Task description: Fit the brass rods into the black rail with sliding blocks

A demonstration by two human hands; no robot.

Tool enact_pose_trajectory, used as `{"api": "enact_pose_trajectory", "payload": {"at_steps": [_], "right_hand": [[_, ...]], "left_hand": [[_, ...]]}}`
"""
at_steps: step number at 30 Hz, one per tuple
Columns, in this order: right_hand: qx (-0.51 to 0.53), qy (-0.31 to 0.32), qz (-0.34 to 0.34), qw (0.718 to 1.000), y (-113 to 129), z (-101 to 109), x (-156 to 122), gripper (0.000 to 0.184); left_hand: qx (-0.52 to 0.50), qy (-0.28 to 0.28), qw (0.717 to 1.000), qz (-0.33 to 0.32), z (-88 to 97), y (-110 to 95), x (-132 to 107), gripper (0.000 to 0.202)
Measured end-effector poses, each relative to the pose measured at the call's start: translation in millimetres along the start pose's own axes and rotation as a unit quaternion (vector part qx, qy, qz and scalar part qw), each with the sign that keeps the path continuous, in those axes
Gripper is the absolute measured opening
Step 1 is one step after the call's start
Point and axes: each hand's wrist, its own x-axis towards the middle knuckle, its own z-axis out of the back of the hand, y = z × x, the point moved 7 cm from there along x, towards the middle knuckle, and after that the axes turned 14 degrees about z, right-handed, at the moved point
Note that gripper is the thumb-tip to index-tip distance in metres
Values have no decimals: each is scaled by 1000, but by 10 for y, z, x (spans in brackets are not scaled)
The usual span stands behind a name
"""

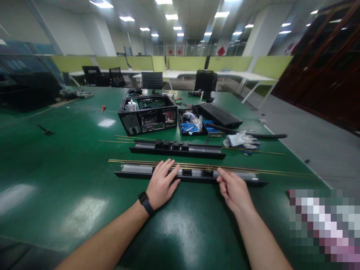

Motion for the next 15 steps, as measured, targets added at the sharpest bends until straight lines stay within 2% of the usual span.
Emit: {"api": "enact_pose_trajectory", "payload": {"at_steps": [9,15], "right_hand": [[21,-43,9,999,17,73,33,36],[16,-35,8,999,28,85,29,36]], "left_hand": [[-6,-5,1000,-4,-3,-8,6,52],[2,-4,1000,-11,-7,-17,6,49]]}}
